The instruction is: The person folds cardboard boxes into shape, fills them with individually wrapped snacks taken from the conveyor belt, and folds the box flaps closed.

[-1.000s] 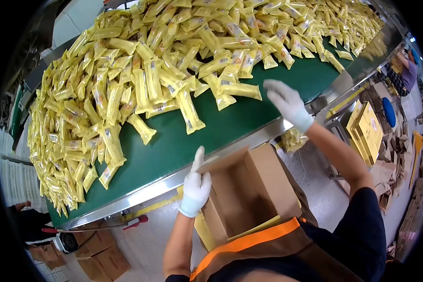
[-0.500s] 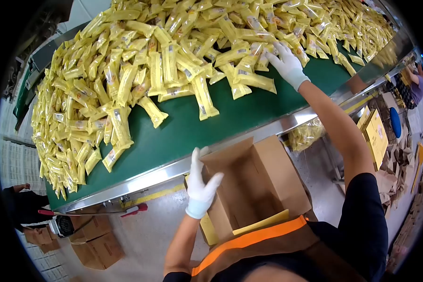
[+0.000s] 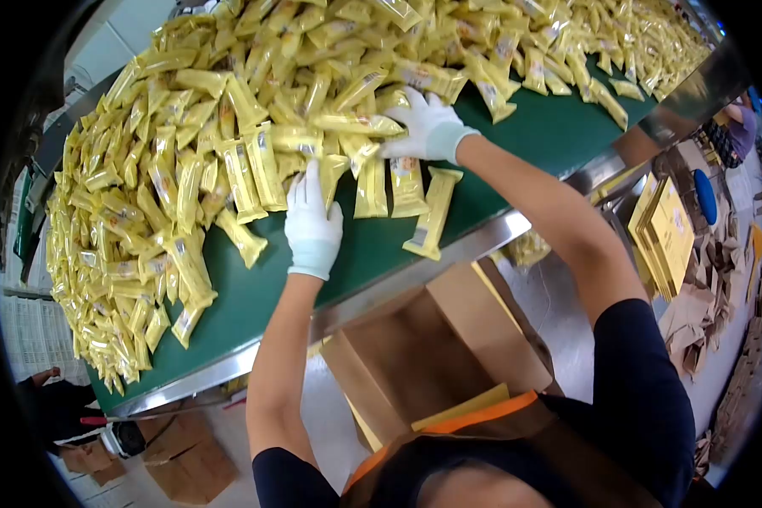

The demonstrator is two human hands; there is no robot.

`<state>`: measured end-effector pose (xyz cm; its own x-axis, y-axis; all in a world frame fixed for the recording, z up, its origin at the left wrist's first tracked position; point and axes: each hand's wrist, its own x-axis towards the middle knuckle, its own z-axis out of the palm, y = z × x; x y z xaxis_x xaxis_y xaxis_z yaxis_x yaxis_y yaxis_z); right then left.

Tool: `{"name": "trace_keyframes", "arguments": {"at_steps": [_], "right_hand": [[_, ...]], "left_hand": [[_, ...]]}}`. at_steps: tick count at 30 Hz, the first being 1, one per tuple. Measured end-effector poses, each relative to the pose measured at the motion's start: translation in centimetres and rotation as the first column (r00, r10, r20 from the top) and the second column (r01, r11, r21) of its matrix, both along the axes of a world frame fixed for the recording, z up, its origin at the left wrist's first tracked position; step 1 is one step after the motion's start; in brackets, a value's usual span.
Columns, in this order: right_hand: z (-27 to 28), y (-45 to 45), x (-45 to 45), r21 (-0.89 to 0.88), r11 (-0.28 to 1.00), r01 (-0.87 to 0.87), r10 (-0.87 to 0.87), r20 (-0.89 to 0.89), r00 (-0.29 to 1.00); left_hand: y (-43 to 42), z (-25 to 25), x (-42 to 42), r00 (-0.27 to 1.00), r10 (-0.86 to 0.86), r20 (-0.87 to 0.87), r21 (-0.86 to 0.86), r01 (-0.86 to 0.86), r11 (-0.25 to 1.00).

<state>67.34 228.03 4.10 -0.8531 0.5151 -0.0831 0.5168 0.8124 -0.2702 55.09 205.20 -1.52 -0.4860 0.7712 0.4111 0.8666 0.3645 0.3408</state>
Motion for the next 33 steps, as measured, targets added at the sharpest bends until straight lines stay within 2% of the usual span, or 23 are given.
{"name": "trace_keyframes", "arguments": {"at_steps": [2,3,5,6,7,9,11,13,15,17,18,19,20,21,22,23,24,25,26,27,29,30,33], "right_hand": [[-0.7,0.0,1.0,0.051,0.992,-0.112,0.113,-0.008,0.994],[-0.4,0.4,1.9,0.020,0.986,-0.164,0.164,-0.009,0.986],[0.8,1.7,3.5,-0.077,0.987,-0.140,0.140,-0.008,0.990],[0.6,1.8,4.8,0.014,0.994,-0.107,0.108,-0.187,0.976],[-0.8,2.4,6.0,0.170,0.981,-0.094,0.166,-0.483,0.860],[1.2,1.3,9.8,-0.063,0.973,-0.221,0.148,-0.561,0.814],[1.1,-0.8,13.4,-0.256,0.888,-0.382,0.317,-0.263,0.911],[-0.5,-4.2,15.3,0.091,0.883,-0.460,0.469,-0.159,0.869],[-2.9,-4.6,15.9,0.183,0.884,-0.430,0.467,-0.289,0.836],[-2.7,-4.7,16.4,0.216,0.873,-0.437,0.485,-0.299,0.822],[-2.2,-4.4,17.1,0.199,0.862,-0.465,0.505,-0.285,0.814],[-1.7,-4.1,17.7,0.177,0.853,-0.491,0.521,-0.277,0.807],[-0.5,-3.6,18.1,0.095,0.873,-0.478,0.487,-0.202,0.850],[0.0,-3.1,18.1,0.093,0.894,-0.439,0.449,-0.218,0.867],[0.9,-2.7,17.6,0.115,0.887,-0.448,0.461,-0.273,0.844],[2.0,-2.5,16.6,0.136,0.883,-0.450,0.469,-0.331,0.819],[3.0,-2.5,15.1,0.252,0.831,-0.497,0.557,-0.374,0.741],[3.1,-2.3,13.2,0.406,0.740,-0.536,0.662,-0.301,0.686],[1.5,-1.5,11.1,0.455,0.690,-0.562,0.706,-0.252,0.662],[0.8,-1.6,9.2,0.505,0.632,-0.587,0.747,-0.197,0.635],[1.1,-2.6,7.4,0.351,0.713,-0.607,0.640,0.030,0.768],[1.6,-3.0,6.9,0.277,0.752,-0.598,0.576,0.165,0.800],[0.5,-4.5,9.2,0.122,0.881,-0.458,0.457,0.042,0.889]], "left_hand": [[-2.1,1.1,0.3,0.997,-0.045,-0.067,-0.051,0.042,0.998],[-3.4,1.5,0.5,1.000,-0.016,-0.005,-0.081,0.015,0.997],[-6.5,2.3,0.7,0.992,0.045,0.118,-0.136,-0.029,0.990],[-7.8,2.2,0.3,0.997,0.018,0.076,-0.076,-0.012,0.997],[-9.1,2.4,0.2,0.986,0.023,0.163,-0.063,-0.013,0.998],[-10.2,3.6,0.8,0.927,0.015,0.374,0.013,-0.022,1.000],[-7.7,7.1,2.5,0.878,-0.028,0.479,-0.042,0.055,0.998],[-3.0,9.0,3.9,0.913,-0.163,0.375,-0.064,0.201,0.978],[2.0,7.1,3.7,0.921,-0.143,0.363,-0.177,0.219,0.960],[5.5,7.2,5.0,0.990,0.033,0.140,-0.501,0.042,0.864],[5.5,5.8,4.5,0.998,-0.017,0.061,-0.335,0.036,0.941],[4.9,5.0,3.2,0.994,-0.028,0.103,-0.411,0.068,0.909],[3.7,6.3,2.9,0.989,-0.034,0.146,-0.490,0.102,0.866],[2.2,7.1,2.4,0.982,-0.034,0.187,-0.564,0.135,0.814],[-0.3,6.3,0.9,0.976,-0.138,0.170,-0.536,0.209,0.818],[-2.1,8.0,0.6,0.963,-0.105,0.247,-0.612,0.239,0.754],[-3.9,8.3,-0.1,0.956,-0.128,0.262,-0.611,0.267,0.746],[-5.3,8.5,-0.6,0.949,-0.146,0.279,-0.610,0.292,0.737],[-5.5,9.8,-0.1,0.949,-0.060,0.310,-0.657,0.260,0.708],[-5.7,9.7,-0.1,0.942,-0.046,0.332,-0.634,0.259,0.729],[-5.6,8.0,-0.3,0.954,-0.120,0.276,-0.528,0.255,0.810],[-5.4,7.4,-0.2,0.964,-0.197,0.177,-0.504,0.261,0.823],[-4.7,6.2,0.8,0.981,-0.167,0.094,-0.582,0.190,0.791]]}}
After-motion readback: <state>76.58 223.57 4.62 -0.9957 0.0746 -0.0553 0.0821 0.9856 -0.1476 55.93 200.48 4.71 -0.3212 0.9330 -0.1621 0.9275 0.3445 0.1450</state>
